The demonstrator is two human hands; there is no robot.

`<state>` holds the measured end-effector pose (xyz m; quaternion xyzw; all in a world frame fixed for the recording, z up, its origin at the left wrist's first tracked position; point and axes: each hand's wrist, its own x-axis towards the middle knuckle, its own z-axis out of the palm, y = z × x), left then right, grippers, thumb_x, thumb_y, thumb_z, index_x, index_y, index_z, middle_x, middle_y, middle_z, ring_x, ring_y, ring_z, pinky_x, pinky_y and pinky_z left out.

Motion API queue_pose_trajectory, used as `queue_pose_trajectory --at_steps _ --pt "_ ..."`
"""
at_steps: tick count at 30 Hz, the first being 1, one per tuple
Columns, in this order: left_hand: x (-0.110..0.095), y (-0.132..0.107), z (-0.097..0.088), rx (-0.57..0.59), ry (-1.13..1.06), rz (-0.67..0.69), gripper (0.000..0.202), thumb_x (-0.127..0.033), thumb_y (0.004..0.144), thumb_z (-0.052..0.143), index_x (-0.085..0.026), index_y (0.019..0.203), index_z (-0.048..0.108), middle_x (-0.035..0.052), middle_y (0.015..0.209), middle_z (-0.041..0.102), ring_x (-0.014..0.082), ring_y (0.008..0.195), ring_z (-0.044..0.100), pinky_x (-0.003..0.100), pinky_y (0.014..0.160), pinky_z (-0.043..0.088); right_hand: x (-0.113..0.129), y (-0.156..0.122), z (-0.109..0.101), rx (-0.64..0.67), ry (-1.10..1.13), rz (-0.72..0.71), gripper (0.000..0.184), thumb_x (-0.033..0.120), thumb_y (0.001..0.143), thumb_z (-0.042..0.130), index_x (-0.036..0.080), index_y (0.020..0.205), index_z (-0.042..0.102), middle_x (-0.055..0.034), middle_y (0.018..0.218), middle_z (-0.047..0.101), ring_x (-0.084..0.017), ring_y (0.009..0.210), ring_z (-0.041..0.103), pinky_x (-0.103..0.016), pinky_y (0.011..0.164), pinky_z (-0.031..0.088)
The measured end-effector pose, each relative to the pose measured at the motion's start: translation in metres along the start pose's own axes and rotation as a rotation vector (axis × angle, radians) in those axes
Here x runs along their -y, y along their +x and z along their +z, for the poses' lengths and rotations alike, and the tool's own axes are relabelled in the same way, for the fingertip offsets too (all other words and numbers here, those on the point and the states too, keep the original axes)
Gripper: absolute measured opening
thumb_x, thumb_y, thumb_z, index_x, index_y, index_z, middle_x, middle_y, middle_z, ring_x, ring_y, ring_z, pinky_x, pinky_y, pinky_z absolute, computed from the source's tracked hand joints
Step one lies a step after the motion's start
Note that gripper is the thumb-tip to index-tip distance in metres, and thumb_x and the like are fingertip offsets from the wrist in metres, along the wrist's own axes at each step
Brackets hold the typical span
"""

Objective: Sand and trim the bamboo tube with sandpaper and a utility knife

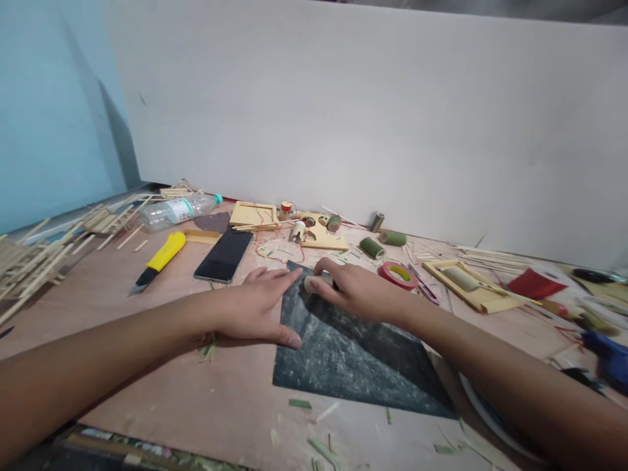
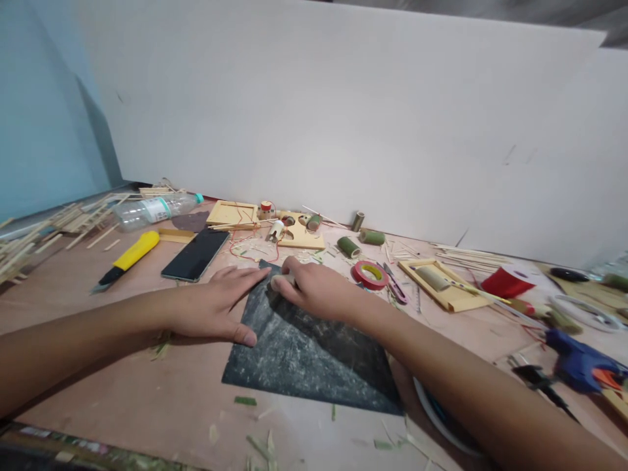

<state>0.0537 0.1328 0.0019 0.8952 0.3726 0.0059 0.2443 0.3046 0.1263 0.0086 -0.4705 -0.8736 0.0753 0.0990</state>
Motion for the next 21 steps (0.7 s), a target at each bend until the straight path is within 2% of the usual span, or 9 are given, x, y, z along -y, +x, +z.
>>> queue_pose_trajectory --at_steps 9,16,19,21 --pt "0.002 0.001 0.0 0.053 0.085 -0.062 0.129 -0.087 0.074 0.062 -0.016 0.167 0.006 0.021 0.172 0.006 0.0469 0.156 -0.002 0.064 0.122 0.014 0.005 -0.005 0.003 0.031 -0.085 -0.01 0.034 0.043 0.105 0.044 0.017 0.126 0.052 -0.0085 0.078 0.075 -0.025 0.066 0.068 -0.028 0.058 0.035" --pt "0.003 0.001 0.001 0.034 0.086 -0.055 0.128 -0.089 0.074 0.06 -0.018 0.167 0.008 0.0213 0.171 0.009 0.0479 0.156 -0.001 0.065 0.122 0.014 -0.007 -0.017 -0.003 0.031 -0.181 0.032 0.029 0.038 0.105 0.047 0.017 0.125 0.052 -0.013 0.087 0.077 -0.029 0.07 0.072 -0.029 0.056 0.034" --pt "0.004 0.001 0.002 0.019 0.08 -0.048 0.126 -0.087 0.075 0.062 -0.018 0.167 0.01 0.0224 0.171 0.009 0.0487 0.156 0.0 0.066 0.122 0.015 0.004 -0.026 0.0 0.037 -0.176 0.02 0.026 0.035 0.104 0.05 0.017 0.123 0.052 -0.013 0.096 0.077 -0.028 0.076 0.073 -0.03 0.059 0.039" --pt "0.004 0.001 0.002 0.015 0.084 -0.039 0.125 -0.085 0.076 0.063 -0.017 0.167 0.01 0.0232 0.17 0.009 0.0485 0.156 0.001 0.066 0.122 0.015 0.014 -0.031 0.004 0.059 -0.144 -0.067 0.024 0.036 0.104 0.052 0.02 0.122 0.053 -0.0094 0.103 0.076 -0.026 0.082 0.074 -0.03 0.063 0.043"
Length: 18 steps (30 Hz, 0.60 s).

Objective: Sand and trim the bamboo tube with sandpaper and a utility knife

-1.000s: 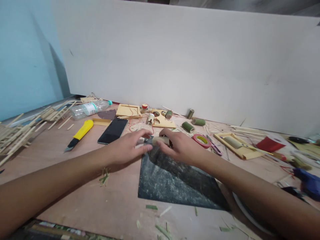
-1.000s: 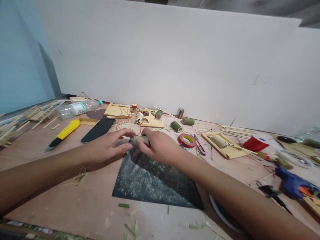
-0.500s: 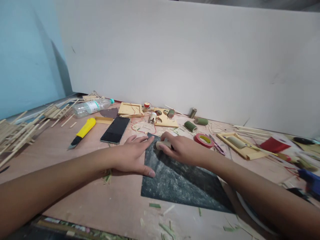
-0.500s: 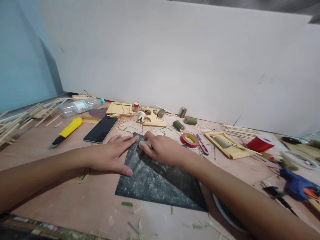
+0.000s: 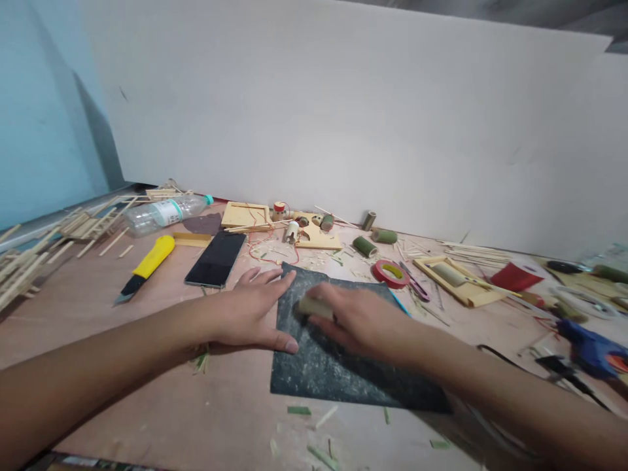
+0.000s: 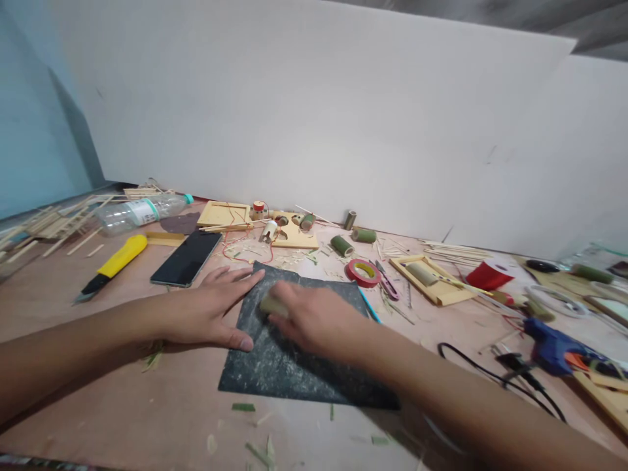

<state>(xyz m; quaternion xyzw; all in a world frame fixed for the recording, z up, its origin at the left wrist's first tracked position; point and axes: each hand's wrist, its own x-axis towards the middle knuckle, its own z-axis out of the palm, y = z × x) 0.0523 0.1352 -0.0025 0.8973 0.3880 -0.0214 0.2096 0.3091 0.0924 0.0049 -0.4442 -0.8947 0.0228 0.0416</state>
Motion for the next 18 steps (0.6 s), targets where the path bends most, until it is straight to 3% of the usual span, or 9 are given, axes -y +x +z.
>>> queue_pose_trajectory --at_steps 3,7,10,15,18 --pt "-0.0013 0.0001 -0.0013 0.009 0.013 0.008 0.124 -0.084 0.077 0.063 -0.016 0.167 0.01 0.0236 0.17 0.01 0.0477 0.156 0.001 0.065 0.122 0.013 0.0062 -0.0027 0.002 0.003 0.016 -0.077 0.021 0.033 0.105 0.051 0.021 0.121 0.056 -0.0076 0.105 0.072 -0.024 0.085 0.073 -0.031 0.067 0.046" --pt "-0.0054 -0.0006 -0.0053 0.041 0.037 0.003 0.126 -0.087 0.078 0.058 -0.015 0.167 0.008 0.0217 0.171 0.008 0.046 0.157 0.0 0.063 0.124 0.012 0.0011 -0.0043 0.0018 -0.015 -0.099 -0.003 0.018 0.028 0.105 0.053 0.018 0.118 0.059 -0.0093 0.101 0.07 -0.026 0.085 0.071 -0.031 0.064 0.045" --pt "-0.006 -0.0013 -0.0063 0.058 0.047 -0.015 0.127 -0.09 0.077 0.056 -0.017 0.167 0.005 0.0194 0.172 0.006 0.0454 0.157 -0.001 0.062 0.124 0.013 0.001 -0.0056 0.0025 -0.007 0.002 -0.06 0.02 0.032 0.105 0.052 0.021 0.121 0.056 -0.0079 0.104 0.072 -0.025 0.086 0.072 -0.03 0.066 0.044" --pt "-0.0015 -0.0005 -0.0032 0.05 0.043 -0.042 0.128 -0.094 0.074 0.053 -0.023 0.167 0.002 0.015 0.173 0.004 0.0467 0.157 -0.001 0.063 0.123 0.017 0.0007 -0.0034 0.0027 -0.048 0.08 0.289 0.03 0.04 0.107 0.045 0.015 0.121 0.053 -0.011 0.083 0.076 -0.028 0.074 0.073 -0.029 0.058 0.037" --pt "-0.0009 0.0004 -0.0023 0.05 0.04 -0.044 0.128 -0.094 0.073 0.054 -0.023 0.167 0.002 0.0148 0.173 0.005 0.0467 0.156 -0.002 0.062 0.123 0.017 0.0047 -0.0027 0.0027 -0.035 0.125 0.249 0.031 0.043 0.107 0.043 0.017 0.121 0.053 -0.0099 0.084 0.076 -0.026 0.074 0.073 -0.027 0.059 0.037"
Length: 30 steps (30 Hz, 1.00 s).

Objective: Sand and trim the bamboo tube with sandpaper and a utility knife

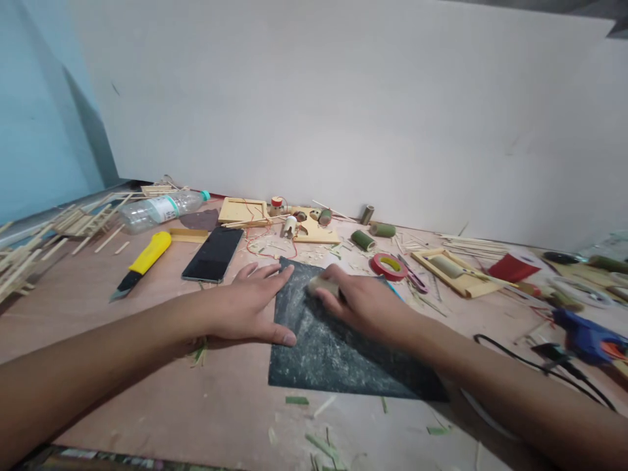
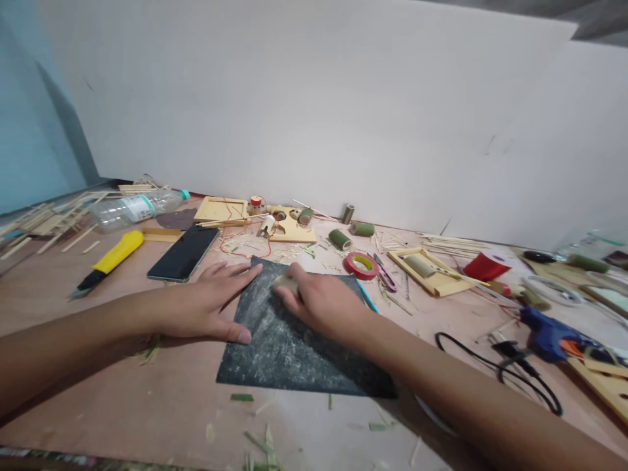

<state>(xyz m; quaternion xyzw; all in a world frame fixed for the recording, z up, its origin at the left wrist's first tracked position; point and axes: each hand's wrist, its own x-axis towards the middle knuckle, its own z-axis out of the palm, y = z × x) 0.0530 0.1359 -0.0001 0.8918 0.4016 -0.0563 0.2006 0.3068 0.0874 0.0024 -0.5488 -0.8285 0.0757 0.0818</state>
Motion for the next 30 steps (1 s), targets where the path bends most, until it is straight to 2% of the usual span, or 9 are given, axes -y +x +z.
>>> queue_pose_trajectory --at_steps 3,8,12,15,18,21,23,27,30 --pt "-0.002 0.0 -0.001 0.012 -0.001 -0.001 0.128 -0.093 0.074 0.054 -0.022 0.167 0.002 0.0159 0.173 0.006 0.0463 0.157 -0.001 0.062 0.124 0.017 -0.002 0.001 0.0 0.043 0.056 -0.067 0.032 0.046 0.106 0.046 0.02 0.122 0.055 -0.0068 0.084 0.077 -0.023 0.072 0.072 -0.026 0.059 0.037" --pt "-0.005 -0.002 -0.004 0.019 0.008 -0.008 0.127 -0.092 0.075 0.054 -0.022 0.167 0.003 0.0153 0.173 0.004 0.0462 0.156 -0.003 0.061 0.124 0.016 -0.014 0.007 -0.001 -0.041 0.012 0.061 0.035 0.041 0.107 0.042 0.014 0.125 0.054 -0.0111 0.078 0.075 -0.026 0.071 0.072 -0.027 0.058 0.036" --pt "-0.004 -0.002 -0.004 0.024 0.01 0.002 0.127 -0.091 0.076 0.055 -0.02 0.167 0.002 0.016 0.173 0.004 0.0452 0.157 -0.002 0.06 0.125 0.016 -0.008 0.003 0.0 0.025 0.05 -0.073 0.035 0.048 0.106 0.045 0.021 0.126 0.055 -0.005 0.079 0.076 -0.021 0.068 0.071 -0.025 0.059 0.038" --pt "-0.003 -0.002 -0.004 0.025 0.002 -0.011 0.128 -0.093 0.074 0.054 -0.022 0.167 0.002 0.015 0.173 0.003 0.0465 0.156 -0.003 0.062 0.124 0.017 -0.011 0.003 -0.001 -0.005 -0.004 -0.052 0.036 0.043 0.107 0.044 0.017 0.129 0.054 -0.0085 0.082 0.076 -0.024 0.07 0.071 -0.026 0.06 0.039" --pt "-0.002 -0.002 -0.003 0.027 0.003 -0.015 0.128 -0.093 0.074 0.054 -0.023 0.167 0.001 0.0149 0.173 0.002 0.0474 0.156 -0.003 0.063 0.123 0.018 -0.015 0.003 -0.001 -0.03 -0.035 -0.048 0.034 0.038 0.105 0.048 0.016 0.131 0.052 -0.0136 0.099 0.077 -0.027 0.081 0.073 -0.029 0.065 0.041" --pt "-0.002 -0.002 -0.003 0.024 0.0 0.002 0.128 -0.093 0.074 0.053 -0.023 0.167 0.0 0.0161 0.173 0.003 0.0465 0.156 -0.002 0.062 0.124 0.016 -0.016 0.001 0.0 0.023 0.007 -0.186 0.031 0.042 0.105 0.048 0.024 0.129 0.052 -0.0084 0.113 0.075 -0.024 0.092 0.073 -0.028 0.073 0.045" --pt "-0.003 -0.002 -0.003 0.025 -0.009 -0.006 0.128 -0.094 0.074 0.053 -0.023 0.167 0.0 0.0154 0.173 0.003 0.0469 0.156 -0.002 0.062 0.124 0.016 -0.019 0.001 0.0 0.022 0.005 -0.186 0.031 0.043 0.106 0.046 0.022 0.128 0.052 -0.0097 0.111 0.076 -0.025 0.091 0.073 -0.03 0.074 0.046" --pt "-0.004 -0.002 -0.004 0.04 -0.014 -0.018 0.127 -0.092 0.075 0.054 -0.022 0.167 0.0 0.0141 0.173 0.002 0.0469 0.156 -0.004 0.062 0.124 0.015 -0.022 0.001 0.0 -0.026 -0.034 -0.076 0.029 0.038 0.106 0.046 0.016 0.123 0.052 -0.015 0.103 0.076 -0.028 0.085 0.073 -0.031 0.069 0.046" --pt "-0.004 -0.002 -0.003 0.045 -0.015 -0.002 0.126 -0.09 0.077 0.055 -0.021 0.167 0.0 0.015 0.173 0.0 0.0461 0.156 -0.006 0.062 0.124 0.014 -0.019 -0.001 0.0 0.033 0.035 -0.208 0.027 0.041 0.106 0.047 0.022 0.123 0.054 -0.0085 0.108 0.075 -0.023 0.089 0.073 -0.028 0.073 0.048"
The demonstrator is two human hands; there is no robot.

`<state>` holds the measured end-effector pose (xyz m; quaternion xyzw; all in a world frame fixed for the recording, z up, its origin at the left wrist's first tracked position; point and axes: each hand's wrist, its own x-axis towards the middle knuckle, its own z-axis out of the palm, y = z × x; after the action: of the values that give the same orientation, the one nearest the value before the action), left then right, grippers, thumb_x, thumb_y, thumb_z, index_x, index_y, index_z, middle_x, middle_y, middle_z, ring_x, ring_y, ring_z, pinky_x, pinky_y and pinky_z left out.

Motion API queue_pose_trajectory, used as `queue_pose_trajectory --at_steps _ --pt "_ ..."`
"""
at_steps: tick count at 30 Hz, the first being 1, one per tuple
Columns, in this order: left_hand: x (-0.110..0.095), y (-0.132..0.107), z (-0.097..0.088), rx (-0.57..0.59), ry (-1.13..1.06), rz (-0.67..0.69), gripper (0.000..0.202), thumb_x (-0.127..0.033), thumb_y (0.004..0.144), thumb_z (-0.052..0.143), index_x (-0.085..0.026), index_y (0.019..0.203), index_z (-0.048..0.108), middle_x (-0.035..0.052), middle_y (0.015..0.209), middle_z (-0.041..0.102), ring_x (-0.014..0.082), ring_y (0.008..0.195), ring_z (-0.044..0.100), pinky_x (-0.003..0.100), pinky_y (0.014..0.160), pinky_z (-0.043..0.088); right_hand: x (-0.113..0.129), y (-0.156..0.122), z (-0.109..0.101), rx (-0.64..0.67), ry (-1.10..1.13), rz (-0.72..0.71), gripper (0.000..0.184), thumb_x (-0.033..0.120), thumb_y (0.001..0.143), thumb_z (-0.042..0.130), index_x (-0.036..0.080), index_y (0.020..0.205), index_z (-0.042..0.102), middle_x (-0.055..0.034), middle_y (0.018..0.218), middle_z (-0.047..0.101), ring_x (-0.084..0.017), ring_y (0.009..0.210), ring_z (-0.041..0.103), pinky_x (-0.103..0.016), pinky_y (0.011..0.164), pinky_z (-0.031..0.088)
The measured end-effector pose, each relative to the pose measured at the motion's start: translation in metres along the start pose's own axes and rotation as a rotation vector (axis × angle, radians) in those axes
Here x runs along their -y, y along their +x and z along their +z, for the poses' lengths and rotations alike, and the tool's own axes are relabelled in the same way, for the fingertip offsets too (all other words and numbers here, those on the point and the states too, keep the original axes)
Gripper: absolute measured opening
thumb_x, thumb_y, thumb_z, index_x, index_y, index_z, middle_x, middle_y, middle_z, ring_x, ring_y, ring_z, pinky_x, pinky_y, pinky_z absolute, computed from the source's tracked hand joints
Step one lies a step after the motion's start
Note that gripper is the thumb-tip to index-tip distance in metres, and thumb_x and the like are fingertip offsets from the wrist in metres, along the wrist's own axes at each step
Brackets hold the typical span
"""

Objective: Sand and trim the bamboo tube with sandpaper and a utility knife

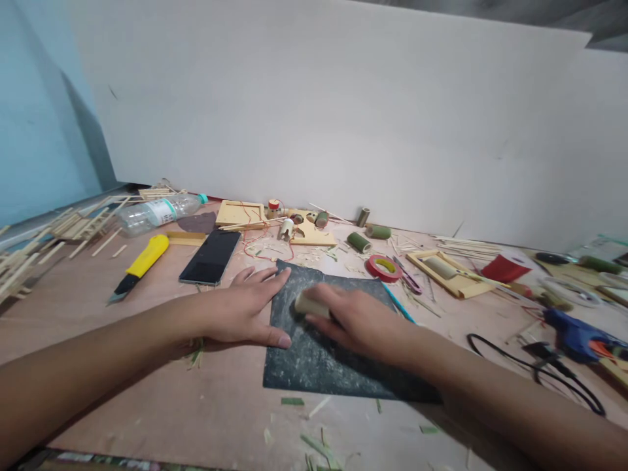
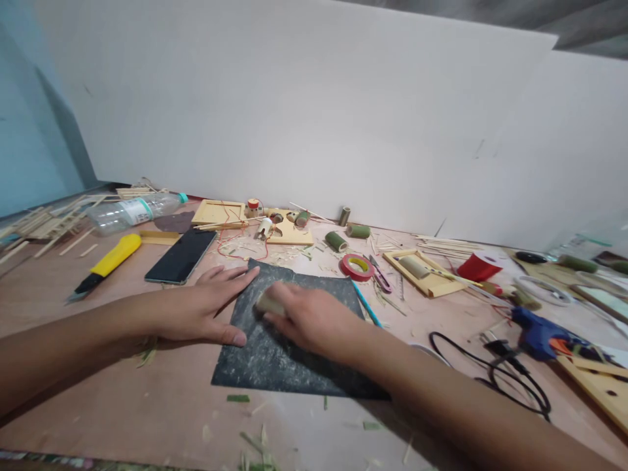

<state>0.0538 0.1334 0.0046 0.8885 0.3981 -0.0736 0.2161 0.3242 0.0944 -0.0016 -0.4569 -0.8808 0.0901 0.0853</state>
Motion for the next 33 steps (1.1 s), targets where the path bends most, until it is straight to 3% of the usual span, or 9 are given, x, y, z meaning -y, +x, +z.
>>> queue_pose_trajectory --at_steps 2,6,10,12,18,24,29,33 --pt "0.0 0.0 0.0 -0.007 0.006 0.0 0.126 -0.089 0.077 0.056 -0.021 0.167 0.0 0.0164 0.172 0.0 0.0462 0.156 -0.006 0.063 0.124 0.014 -0.001 0.0 -0.001 0.0 0.012 -0.037 0.026 0.041 0.106 0.047 0.023 0.123 0.055 -0.0083 0.111 0.073 -0.023 0.092 0.072 -0.029 0.076 0.049" --pt "0.0 0.0 0.0 -0.007 0.016 0.009 0.126 -0.09 0.077 0.054 -0.02 0.167 0.001 0.0178 0.172 0.0 0.046 0.156 -0.006 0.063 0.124 0.012 -0.001 0.0 -0.004 -0.068 -0.047 0.041 0.025 0.035 0.105 0.048 0.019 0.124 0.057 -0.0126 0.11 0.071 -0.026 0.09 0.071 -0.032 0.075 0.048" --pt "0.0 0.0 0.0 -0.011 0.005 0.016 0.127 -0.092 0.076 0.054 -0.021 0.167 0.0 0.0177 0.172 0.001 0.0447 0.156 -0.006 0.062 0.124 0.012 0.014 -0.003 -0.003 0.03 -0.018 -0.145 0.029 0.035 0.107 0.046 0.027 0.131 0.058 -0.0062 0.103 0.067 -0.019 0.077 0.067 -0.028 0.067 0.047" --pt "0.002 0.0 0.001 -0.019 0.002 0.018 0.127 -0.092 0.076 0.053 -0.022 0.167 0.0 0.0176 0.172 0.002 0.045 0.156 -0.006 0.063 0.124 0.013 0.013 -0.004 -0.003 0.021 -0.028 -0.163 0.033 0.036 0.107 0.045 0.027 0.136 0.058 -0.0066 0.102 0.066 -0.019 0.075 0.067 -0.028 0.066 0.047" --pt "0.005 0.001 0.003 -0.018 0.009 0.021 0.127 -0.094 0.075 0.052 -0.024 0.167 -0.002 0.0169 0.172 -0.002 0.0474 0.155 -0.008 0.065 0.123 0.014 -0.018 0.0 -0.003 -0.109 0.048 0.005 0.035 0.036 0.106 0.048 0.021 0.134 0.062 -0.0133 0.12 0.072 -0.027 0.106 0.071 -0.037 0.09 0.053" --pt "0.003 -0.001 0.002 -0.007 -0.004 0.005 0.128 -0.094 0.074 0.052 -0.023 0.167 -0.002 0.0159 0.172 -0.001 0.0465 0.155 -0.008 0.063 0.124 0.014 -0.014 -0.001 -0.005 -0.152 0.121 0.077 0.047 0.043 0.108 0.041 0.018 0.142 0.061 -0.0121 0.142 0.066 -0.027 0.128 0.064 -0.04 0.108 0.049" --pt "0.0 -0.002 0.001 0.002 -0.014 -0.008 0.129 -0.094 0.074 0.052 -0.024 0.167 -0.003 0.0156 0.172 -0.002 0.047 0.155 -0.009 0.064 0.123 0.013 -0.012 -0.002 -0.008 -0.145 0.16 0.152 0.048 0.043 0.108 0.04 0.019 0.141 0.064 -0.0113 0.139 0.068 -0.029 0.122 0.069 -0.044 0.103 0.052" --pt "0.0 -0.002 0.001 -0.01 -0.014 0.005 0.128 -0.092 0.075 0.054 -0.021 0.167 -0.001 0.0182 0.171 -0.002 0.046 0.155 -0.009 0.063 0.124 0.011 0.003 -0.007 -0.004 -0.095 0.157 0.018 0.047 0.041 0.106 0.044 0.019 0.145 0.059 -0.0114 0.141 0.067 -0.027 0.121 0.069 -0.039 0.102 0.052"
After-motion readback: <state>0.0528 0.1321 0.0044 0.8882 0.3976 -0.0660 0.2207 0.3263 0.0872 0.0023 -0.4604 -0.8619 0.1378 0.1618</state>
